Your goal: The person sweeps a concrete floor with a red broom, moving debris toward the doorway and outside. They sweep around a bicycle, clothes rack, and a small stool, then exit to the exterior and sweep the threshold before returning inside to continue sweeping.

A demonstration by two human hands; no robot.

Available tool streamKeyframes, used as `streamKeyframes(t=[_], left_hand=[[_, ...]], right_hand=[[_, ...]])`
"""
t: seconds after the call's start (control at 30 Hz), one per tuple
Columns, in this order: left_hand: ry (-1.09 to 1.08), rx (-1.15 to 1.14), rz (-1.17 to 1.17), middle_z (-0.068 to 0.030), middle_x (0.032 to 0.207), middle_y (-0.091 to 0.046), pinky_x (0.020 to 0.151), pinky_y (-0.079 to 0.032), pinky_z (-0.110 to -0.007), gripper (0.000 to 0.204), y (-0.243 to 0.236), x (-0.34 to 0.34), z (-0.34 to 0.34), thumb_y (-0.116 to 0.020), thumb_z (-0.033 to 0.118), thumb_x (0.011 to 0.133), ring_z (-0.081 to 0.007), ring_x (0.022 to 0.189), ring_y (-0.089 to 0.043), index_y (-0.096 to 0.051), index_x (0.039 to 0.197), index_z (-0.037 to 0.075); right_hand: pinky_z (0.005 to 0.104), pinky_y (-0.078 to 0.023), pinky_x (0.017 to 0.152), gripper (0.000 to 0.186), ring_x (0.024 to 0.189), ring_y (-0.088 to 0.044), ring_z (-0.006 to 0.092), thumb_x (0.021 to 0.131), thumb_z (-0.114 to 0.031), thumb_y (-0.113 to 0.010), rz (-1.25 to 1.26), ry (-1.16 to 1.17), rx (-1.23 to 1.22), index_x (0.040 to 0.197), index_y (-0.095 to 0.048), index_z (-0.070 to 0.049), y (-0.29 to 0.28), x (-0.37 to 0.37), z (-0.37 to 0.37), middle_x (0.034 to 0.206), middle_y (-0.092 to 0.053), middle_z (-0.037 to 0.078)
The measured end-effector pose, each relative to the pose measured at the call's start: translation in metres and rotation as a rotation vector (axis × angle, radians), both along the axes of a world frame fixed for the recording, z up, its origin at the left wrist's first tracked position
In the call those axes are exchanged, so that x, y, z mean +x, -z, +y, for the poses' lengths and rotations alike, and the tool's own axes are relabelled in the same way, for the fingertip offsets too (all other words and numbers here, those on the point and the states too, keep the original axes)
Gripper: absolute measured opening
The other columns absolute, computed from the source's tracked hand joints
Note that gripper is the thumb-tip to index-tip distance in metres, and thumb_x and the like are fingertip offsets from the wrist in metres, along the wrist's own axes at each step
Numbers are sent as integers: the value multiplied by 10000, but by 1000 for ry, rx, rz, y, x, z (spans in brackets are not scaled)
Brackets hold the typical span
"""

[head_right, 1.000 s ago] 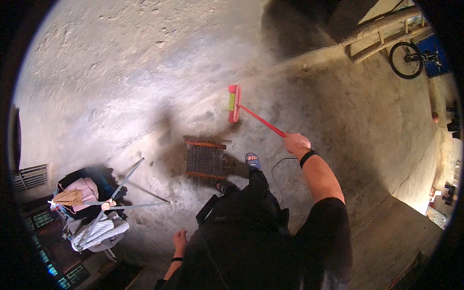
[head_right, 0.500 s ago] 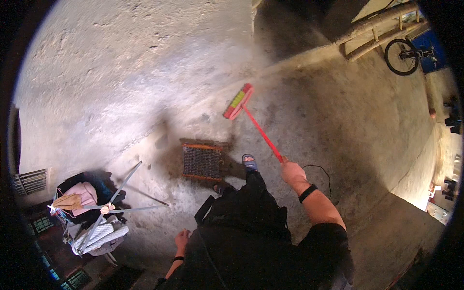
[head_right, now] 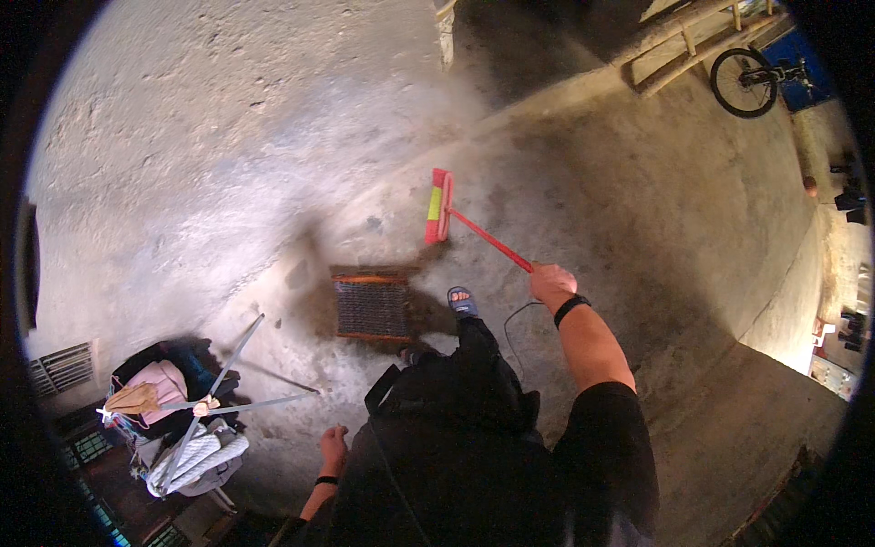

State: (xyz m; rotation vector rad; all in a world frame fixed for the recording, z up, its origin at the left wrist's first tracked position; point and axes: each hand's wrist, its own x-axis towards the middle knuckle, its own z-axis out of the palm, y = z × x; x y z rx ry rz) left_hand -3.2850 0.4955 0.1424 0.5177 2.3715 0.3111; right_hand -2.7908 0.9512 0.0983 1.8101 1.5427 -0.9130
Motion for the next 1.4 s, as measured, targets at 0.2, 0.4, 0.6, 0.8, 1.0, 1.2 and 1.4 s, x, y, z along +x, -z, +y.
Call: streamKeyframes(t=[0.2,0.4,0.6,0.8,1.0,1.2,1.4], left_hand=[[69,-10,17,-172,823,-723,752,-519,-378,324,9,0,21,-623,298,892,-257,798,-690,-736,898,-6],[176,-32,-16,-189,821,-716,746,-514,-388,346,15,-6,50,-611,317,896,-292,802,-693,-735,877,-5],[273,-38,-60,-190,810,-714,749,-514,-390,361,33,-10,102,-603,327,910,-272,793,-693,-736,885,-8],[349,32,-51,-177,803,-719,760,-517,-377,345,42,-31,169,-611,305,907,-269,785,-689,-737,885,-16],[283,10,-53,-165,816,-719,761,-518,-369,306,35,-14,215,-623,264,898,-250,796,-686,-731,887,-23],[252,-71,-1,-151,826,-732,761,-525,-366,311,16,69,256,-634,266,907,-234,780,-686,-730,875,-28],[219,-12,-29,-123,818,-736,765,-529,-351,296,14,149,294,-628,249,922,-210,776,-687,-734,884,-25]], right_hand=[[469,-532,891,322,1109,-644,360,981,-233,-424,11,42,62,1260,-582,-207,-27,33,3,1187,-674,144],[489,-536,870,352,1061,-663,373,989,-248,-426,11,-39,42,1323,-517,-185,-62,28,-18,1141,-680,188],[471,-541,866,371,1067,-662,369,985,-227,-437,133,-105,24,1338,-525,-153,-53,-18,-15,1140,-686,172],[459,-543,865,358,1081,-666,330,980,-211,-444,46,-59,-8,1311,-579,-191,-17,-40,24,1167,-686,138],[446,-543,858,385,1072,-666,328,973,-261,-508,25,-104,22,1356,-543,-250,-1,23,73,1132,-693,129],[459,-534,873,376,1086,-654,328,987,-311,-477,39,-108,-21,1354,-549,-280,5,120,132,1150,-687,115],[454,-537,890,317,1127,-645,325,963,-247,-495,4,78,3,1238,-641,-191,-11,245,173,1190,-682,114]])
